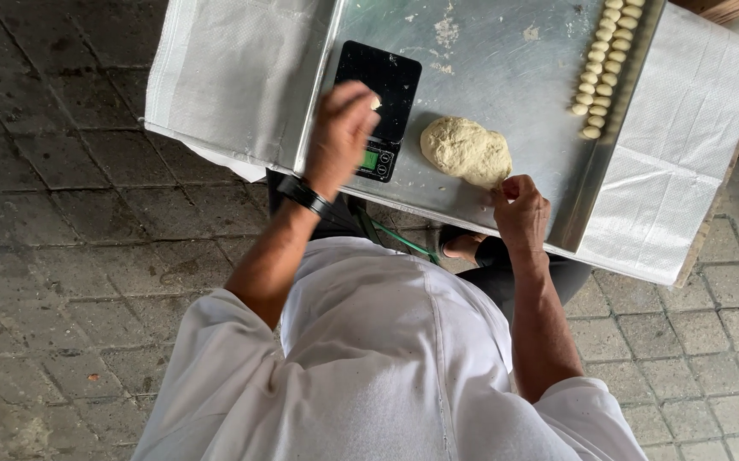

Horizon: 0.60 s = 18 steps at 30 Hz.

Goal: The person is portioning a large mass of dough into smaller pieces by weighing them on a digital scale and rolling them into uniform balls.

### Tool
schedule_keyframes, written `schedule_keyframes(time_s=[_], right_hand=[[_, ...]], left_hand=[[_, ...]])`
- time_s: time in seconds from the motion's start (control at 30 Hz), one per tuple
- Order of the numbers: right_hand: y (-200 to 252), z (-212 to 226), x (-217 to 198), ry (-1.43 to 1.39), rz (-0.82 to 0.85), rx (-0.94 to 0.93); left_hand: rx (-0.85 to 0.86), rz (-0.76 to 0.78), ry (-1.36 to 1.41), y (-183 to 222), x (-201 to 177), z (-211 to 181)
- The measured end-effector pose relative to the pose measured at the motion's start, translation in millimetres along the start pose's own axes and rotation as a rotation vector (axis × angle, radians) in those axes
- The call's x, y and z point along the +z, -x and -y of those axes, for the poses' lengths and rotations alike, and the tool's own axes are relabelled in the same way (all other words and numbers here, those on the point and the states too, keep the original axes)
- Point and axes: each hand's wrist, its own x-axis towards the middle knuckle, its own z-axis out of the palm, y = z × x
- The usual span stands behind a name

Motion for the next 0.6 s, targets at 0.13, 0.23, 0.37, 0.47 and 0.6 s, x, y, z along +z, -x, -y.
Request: schedule_keyframes(time_s=[0.13,0.23,0.37,0.47,0.6], right_hand=[[-3.0,-9.0,8.9,0.065,-0.036,0.045],[2.0,-4.7,-0.5,0.022,-0.023,0.167],[11.5,4.4,-18.0,-0.057,0.013,0.274],[16.0,0.7,-20.3,-0.067,0.01,0.288],[22.9,-3.9,-22.1,-0.058,0.008,0.324]], left_hand=[[0.199,0.141,0.176,43.4,102.2,-47.3],[0.342,0.344,0.169,59.1,158.5,-79.0],[0.415,0.324,-0.214,52.6,196.2,-92.3],[0.422,0.3,-0.299,47.0,195.9,-101.7],[0.336,0.25,-0.306,48.2,199.6,-110.7]])
